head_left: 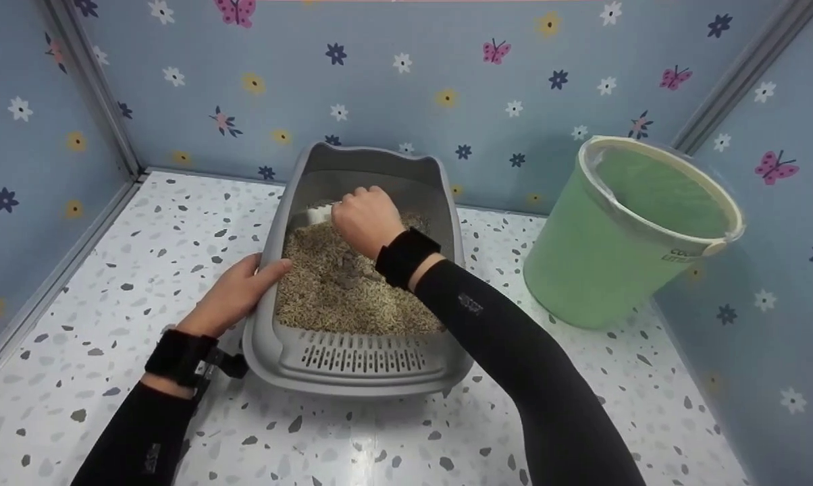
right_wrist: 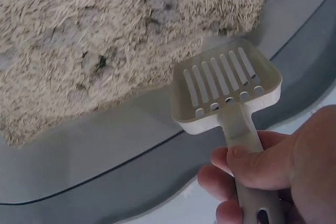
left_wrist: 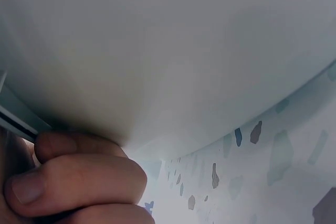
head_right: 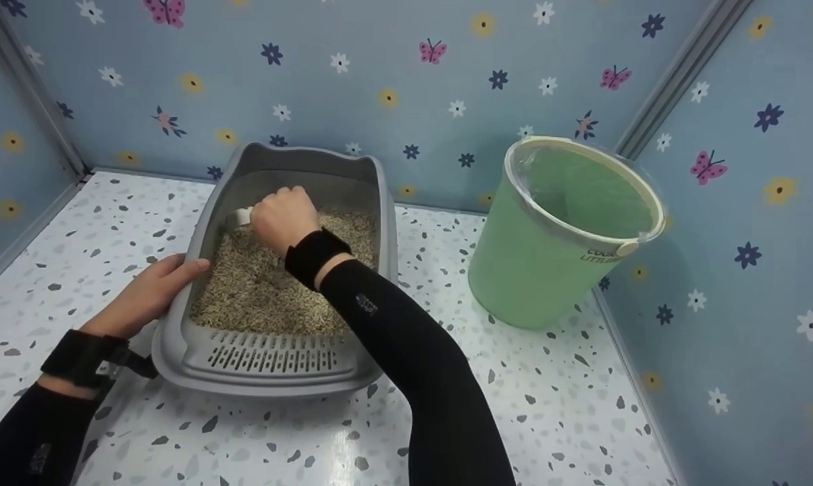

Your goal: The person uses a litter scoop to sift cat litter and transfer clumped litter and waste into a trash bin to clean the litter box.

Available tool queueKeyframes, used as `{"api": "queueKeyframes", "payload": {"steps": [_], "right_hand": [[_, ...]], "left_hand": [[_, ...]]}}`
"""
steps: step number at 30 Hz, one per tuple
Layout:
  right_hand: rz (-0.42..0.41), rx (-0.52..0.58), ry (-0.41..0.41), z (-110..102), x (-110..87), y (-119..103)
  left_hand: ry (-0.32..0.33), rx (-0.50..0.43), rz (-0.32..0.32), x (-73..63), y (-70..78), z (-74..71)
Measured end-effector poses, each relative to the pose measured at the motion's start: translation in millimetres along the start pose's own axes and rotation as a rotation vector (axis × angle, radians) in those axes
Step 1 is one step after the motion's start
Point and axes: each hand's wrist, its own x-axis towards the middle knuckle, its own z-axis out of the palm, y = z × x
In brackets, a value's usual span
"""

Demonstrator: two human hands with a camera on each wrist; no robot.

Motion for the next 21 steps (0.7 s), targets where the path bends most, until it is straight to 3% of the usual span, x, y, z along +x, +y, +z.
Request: {"api": "queueKeyframes", "payload": {"steps": [8,16,21], "right_hand": [[-0.087,-0.014,0.012,4.3,-8.9,6.0],[-0.166,-0.027,0.048,0.5,-32.2,30.1],[-0.167,-0.034,0.066,-3.1,-44.6,46.3]], "left_hand": [[0.005,0.019,-0.007,-1.0,-0.8,0.2],[0.006,0.047,-0.021,-0.8,-3.2,-1.9],[0.002,0.049,-0.024,-0.1,-2.1,-2.3]]}}
